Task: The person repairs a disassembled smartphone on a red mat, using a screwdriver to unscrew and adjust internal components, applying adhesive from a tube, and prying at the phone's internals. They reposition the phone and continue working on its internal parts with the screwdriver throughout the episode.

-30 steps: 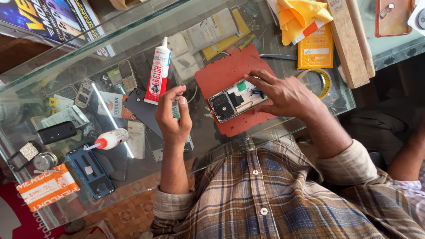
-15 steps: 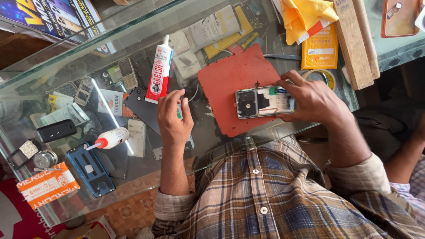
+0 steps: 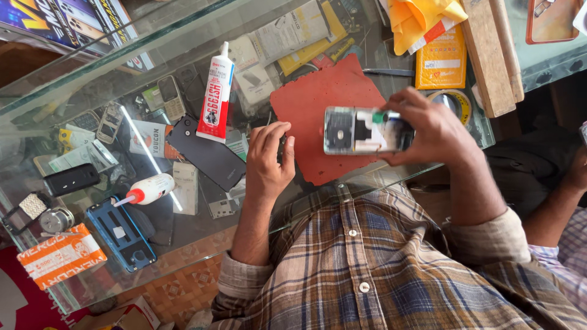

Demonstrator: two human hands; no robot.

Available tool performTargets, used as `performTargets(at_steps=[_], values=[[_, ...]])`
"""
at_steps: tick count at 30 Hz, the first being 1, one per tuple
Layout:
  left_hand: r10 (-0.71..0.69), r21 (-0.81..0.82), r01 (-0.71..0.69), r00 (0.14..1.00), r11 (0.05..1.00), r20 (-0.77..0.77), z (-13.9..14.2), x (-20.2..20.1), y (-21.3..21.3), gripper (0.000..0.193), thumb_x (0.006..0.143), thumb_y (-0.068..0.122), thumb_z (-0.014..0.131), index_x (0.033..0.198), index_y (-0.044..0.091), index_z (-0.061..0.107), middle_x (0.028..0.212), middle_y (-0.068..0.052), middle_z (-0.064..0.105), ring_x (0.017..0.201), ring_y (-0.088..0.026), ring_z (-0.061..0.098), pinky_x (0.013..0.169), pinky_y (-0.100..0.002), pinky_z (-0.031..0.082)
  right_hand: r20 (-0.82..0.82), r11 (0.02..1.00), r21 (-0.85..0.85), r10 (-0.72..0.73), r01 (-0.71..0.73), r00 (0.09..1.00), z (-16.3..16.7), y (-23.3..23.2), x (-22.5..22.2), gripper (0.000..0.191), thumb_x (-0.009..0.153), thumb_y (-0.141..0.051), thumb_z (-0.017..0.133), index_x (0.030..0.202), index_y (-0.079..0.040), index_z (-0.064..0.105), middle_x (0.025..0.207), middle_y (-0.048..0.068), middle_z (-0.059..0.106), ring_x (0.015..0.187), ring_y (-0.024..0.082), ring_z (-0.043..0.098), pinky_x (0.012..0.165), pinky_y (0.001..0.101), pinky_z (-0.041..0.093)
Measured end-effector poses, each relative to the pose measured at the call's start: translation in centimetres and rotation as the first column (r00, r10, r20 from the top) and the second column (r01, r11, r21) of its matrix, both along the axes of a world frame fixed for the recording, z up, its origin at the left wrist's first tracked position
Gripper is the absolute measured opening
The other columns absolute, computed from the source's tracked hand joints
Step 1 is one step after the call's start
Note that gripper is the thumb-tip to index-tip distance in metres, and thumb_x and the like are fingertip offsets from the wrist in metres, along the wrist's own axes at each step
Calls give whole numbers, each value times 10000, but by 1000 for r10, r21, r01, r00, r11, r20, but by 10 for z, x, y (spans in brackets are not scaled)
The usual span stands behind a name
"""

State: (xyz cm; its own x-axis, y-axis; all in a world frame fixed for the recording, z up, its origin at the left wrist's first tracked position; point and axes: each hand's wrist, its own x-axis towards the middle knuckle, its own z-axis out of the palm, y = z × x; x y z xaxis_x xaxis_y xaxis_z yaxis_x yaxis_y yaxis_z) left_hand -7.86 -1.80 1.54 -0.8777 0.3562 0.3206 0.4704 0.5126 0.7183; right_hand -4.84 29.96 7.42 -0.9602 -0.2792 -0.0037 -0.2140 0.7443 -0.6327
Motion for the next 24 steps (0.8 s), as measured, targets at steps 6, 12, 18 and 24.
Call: performTargets(at_steps=[6,12,18,24], values=[[-86,-69,83,995,994,-48,1,6,11,327,984,222,710,1204,-1,616,1261,-149,648,1203,-359,590,1051,-485,476,-19,985,-97,-144,141,989,3,14,-21,714,596,-258,975,1217,-27,710,1103,59,610,776,151,567,673,285,479],[-176,-170,160,981,972,-79,0,5,37,495,987,426,719,1283,49,597,1421,-128,562,1351,-352,515,1164,-514,404,-56,981,-102,-171,164,984,5,29,-34,693,660,-268,992,1232,-2,703,1043,37,577,725,84,499,635,236,415],[53,-316,-85,993,945,-108,-4,-34,52,1058,688,577,790,1432,-56,381,1421,-243,462,1312,-441,448,1108,-606,309,-77,973,-167,-175,161,982,1,34,-31,672,692,-271,990,1210,25,682,1117,17,580,772,54,487,640,214,395],[-14,-348,19,1000,937,19,2,-51,37,689,757,380,847,1277,50,539,1152,-130,554,1091,-342,576,1003,-527,404,-27,947,-224,-241,229,970,7,40,-26,667,705,-263,971,1237,16,682,1160,-8,566,690,22,401,598,189,348]])
